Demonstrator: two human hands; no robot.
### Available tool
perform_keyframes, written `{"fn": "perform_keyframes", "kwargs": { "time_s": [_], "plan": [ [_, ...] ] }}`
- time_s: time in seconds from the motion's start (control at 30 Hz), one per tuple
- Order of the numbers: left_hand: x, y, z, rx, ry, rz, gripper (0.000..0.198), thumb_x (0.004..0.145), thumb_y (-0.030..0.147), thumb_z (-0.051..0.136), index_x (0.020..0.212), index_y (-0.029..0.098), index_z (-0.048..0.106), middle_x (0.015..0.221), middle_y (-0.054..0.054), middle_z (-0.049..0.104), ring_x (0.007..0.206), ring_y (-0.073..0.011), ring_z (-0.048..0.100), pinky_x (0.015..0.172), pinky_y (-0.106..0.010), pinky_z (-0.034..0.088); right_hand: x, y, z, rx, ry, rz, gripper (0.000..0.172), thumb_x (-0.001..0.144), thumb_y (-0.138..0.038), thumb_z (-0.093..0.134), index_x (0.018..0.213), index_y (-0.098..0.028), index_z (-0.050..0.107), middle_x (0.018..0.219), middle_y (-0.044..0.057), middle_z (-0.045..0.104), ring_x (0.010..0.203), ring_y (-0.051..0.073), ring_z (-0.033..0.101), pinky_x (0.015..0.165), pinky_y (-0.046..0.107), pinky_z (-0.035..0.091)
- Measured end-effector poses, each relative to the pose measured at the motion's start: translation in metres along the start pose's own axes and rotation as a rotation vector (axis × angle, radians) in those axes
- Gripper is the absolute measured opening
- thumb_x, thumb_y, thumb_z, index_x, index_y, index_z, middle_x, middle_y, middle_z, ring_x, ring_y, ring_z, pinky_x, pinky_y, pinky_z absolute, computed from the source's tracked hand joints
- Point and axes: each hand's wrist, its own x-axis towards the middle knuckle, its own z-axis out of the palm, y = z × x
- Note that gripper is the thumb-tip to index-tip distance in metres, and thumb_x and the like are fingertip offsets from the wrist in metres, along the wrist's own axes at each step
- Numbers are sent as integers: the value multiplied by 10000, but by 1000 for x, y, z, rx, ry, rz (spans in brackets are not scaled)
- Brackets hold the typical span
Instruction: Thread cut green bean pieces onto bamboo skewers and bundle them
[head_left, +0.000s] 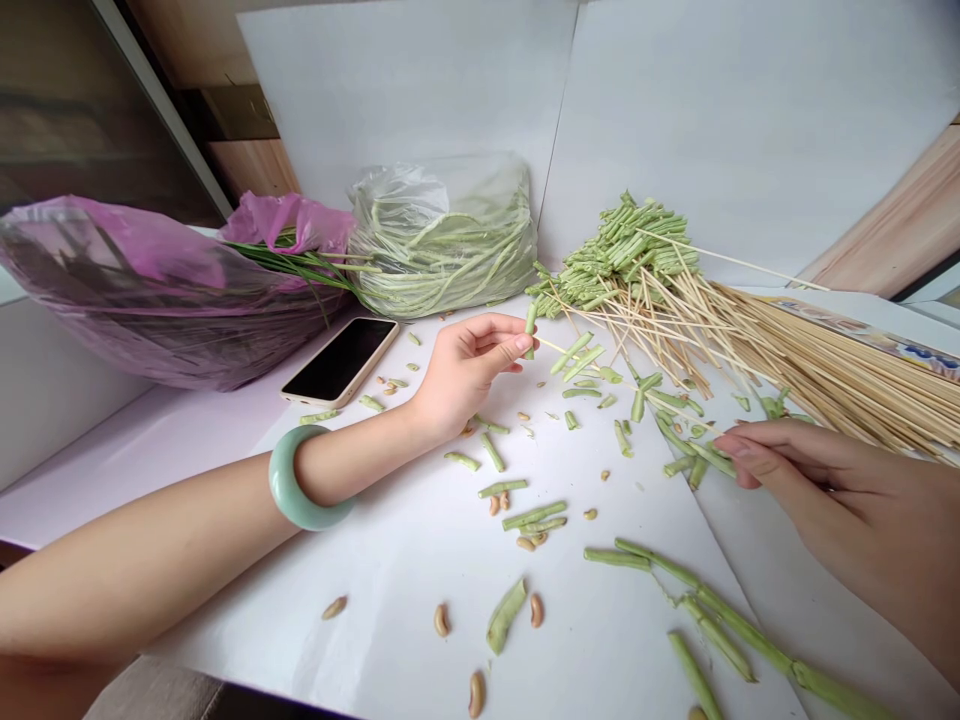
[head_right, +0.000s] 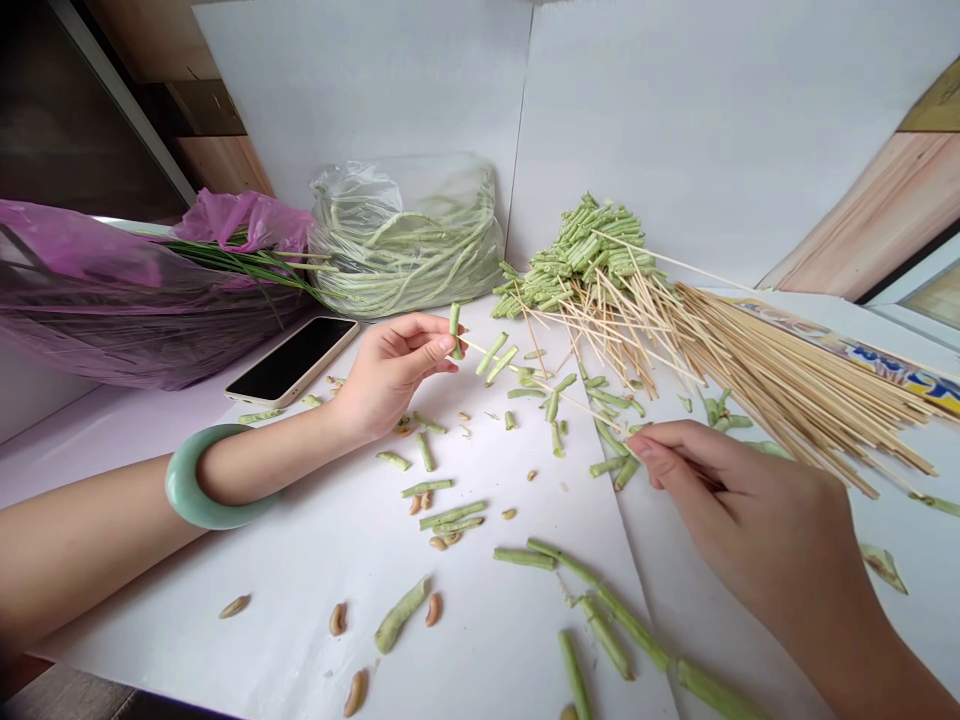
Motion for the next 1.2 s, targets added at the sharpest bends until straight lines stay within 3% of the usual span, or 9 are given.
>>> {"fn": "perform_keyframes", "kwargs": {
  "time_s": [0.23,0.57,0.8,0.97,1.2],
  "plan": [
    [1,0,-1,43,8,41,258,606,305,831,740,153,671,709,4,649,651,-95,582,620,-217,497,-3,-3,-2,0,3,-2,216,762,-468,558,733,-305,697,669,-65,706,594,211,650,508,311,421],
    [3,0,-7,308,-25,244,180,687,292,785,703,155,669,713,-12,656,702,-125,598,673,-239,457,-11,1,4,-128,143,-6,280,824,-476,530,789,-266,713,735,-8,710,740,232,661,583,316,433],
    [3,-1,-6,232,-127,206,206,659,316,805,693,157,679,677,2,647,651,-118,580,652,-245,456,-9,-1,4,-63,141,-54,233,817,-453,541,777,-293,706,735,-37,707,702,216,650,587,322,451],
    [3,2,-6,216,-162,180,217,632,303,825,662,151,673,658,-1,637,629,-110,568,621,-236,461,-7,11,4,-28,145,-42,128,807,-384,589,795,-327,703,769,-79,715,702,182,663,574,284,464],
    [9,19,-10,251,-303,92,191,615,244,830,637,142,669,640,-9,640,623,-121,588,645,-261,467,5,19,-4,-46,-36,-302,210,818,-395,485,735,-288,646,631,-107,685,486,125,631,426,226,428]
  ]
}}
